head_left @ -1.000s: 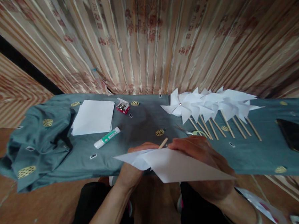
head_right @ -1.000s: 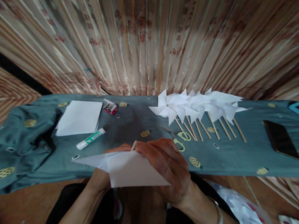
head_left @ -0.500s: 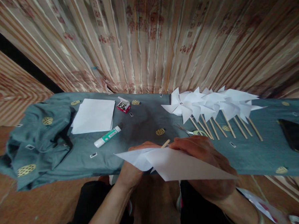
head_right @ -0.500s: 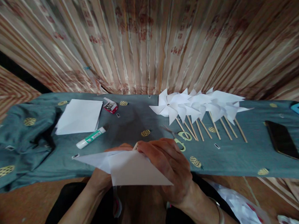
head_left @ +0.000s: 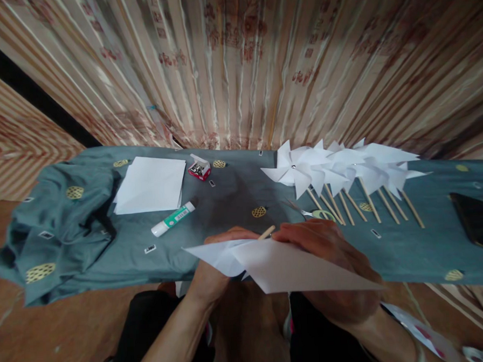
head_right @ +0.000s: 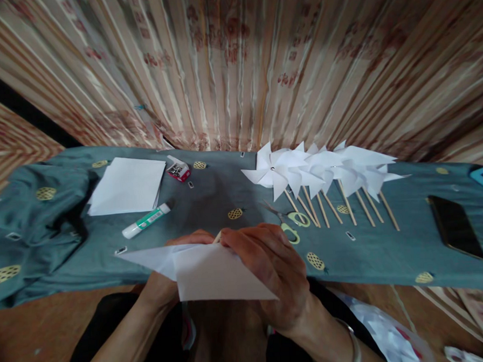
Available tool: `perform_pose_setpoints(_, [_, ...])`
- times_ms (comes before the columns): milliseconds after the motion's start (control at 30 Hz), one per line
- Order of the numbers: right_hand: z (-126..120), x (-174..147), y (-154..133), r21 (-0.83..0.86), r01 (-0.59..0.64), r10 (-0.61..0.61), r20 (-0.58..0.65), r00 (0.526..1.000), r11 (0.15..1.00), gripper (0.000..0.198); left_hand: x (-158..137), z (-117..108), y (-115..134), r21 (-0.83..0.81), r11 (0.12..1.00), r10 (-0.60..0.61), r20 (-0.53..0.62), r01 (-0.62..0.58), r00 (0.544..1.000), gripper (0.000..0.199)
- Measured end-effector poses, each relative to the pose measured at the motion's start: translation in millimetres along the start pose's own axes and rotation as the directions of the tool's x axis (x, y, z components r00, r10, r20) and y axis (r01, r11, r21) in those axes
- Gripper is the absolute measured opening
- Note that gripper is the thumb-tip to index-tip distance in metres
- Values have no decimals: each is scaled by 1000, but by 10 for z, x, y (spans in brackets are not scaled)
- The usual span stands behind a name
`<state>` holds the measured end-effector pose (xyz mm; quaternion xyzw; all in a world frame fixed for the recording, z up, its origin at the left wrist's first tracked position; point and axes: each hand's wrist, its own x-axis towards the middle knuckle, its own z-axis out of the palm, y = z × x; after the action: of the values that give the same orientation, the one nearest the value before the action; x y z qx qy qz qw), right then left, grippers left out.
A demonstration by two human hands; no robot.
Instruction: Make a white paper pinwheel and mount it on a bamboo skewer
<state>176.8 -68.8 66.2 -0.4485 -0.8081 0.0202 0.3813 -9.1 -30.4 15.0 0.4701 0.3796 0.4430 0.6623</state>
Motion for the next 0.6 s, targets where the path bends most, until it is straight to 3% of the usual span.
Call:
perform_pose_setpoints(333, [9,-10,-27,-4,20,-20,-56,998,1000,27,9,-1,19,95,994,-51,-31,53,998,10])
perform_pose_setpoints(600, [18,4,-20,-39,31,-33,-57,998,999,18,3,7,2,22,997,-71,-63,72,995,12])
